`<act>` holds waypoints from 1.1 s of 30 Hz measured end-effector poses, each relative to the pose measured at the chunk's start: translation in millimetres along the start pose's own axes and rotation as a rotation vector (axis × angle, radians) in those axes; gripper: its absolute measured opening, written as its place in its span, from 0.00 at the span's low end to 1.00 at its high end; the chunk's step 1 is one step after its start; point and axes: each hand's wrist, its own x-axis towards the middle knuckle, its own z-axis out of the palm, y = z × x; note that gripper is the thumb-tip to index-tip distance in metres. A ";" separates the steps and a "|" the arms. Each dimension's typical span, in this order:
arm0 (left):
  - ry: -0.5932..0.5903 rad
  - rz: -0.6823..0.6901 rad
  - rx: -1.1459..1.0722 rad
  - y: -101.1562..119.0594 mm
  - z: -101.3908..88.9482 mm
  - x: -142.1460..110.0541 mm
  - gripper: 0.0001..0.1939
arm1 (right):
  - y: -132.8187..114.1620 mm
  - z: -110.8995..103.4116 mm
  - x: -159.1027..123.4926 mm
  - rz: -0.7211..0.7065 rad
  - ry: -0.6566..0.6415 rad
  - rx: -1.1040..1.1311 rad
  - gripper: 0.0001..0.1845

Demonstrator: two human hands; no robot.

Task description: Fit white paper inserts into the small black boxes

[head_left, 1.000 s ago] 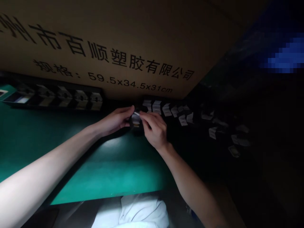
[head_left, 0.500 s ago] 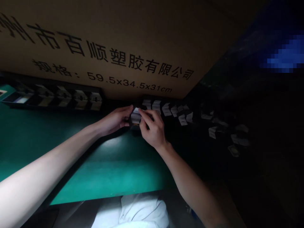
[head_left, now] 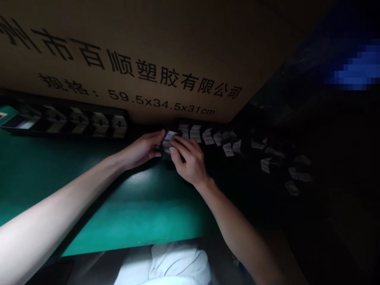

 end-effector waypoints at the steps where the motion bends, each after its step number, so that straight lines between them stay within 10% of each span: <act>1: -0.006 -0.007 -0.009 0.3 0.2 0.0 0.14 | -0.1 -0.3 0.1 -0.006 0.004 0.003 0.18; 18: -0.035 -0.014 0.012 3.1 -1.2 -1.5 0.16 | 6.2 3.2 -9.3 0.041 -0.207 0.020 0.15; 24: 0.032 0.206 0.528 9.3 -3.0 -9.6 0.22 | -2.8 -3.9 -13.2 0.030 -0.237 0.011 0.13; 31: 0.477 0.627 1.012 11.2 25.4 -101.1 0.07 | -11.8 -18.8 -20.8 -0.060 -0.394 -0.067 0.19; 33: 0.405 0.619 0.962 -8.4 32.8 -148.6 0.09 | -12.6 -17.9 -22.5 -0.072 -0.458 -0.098 0.18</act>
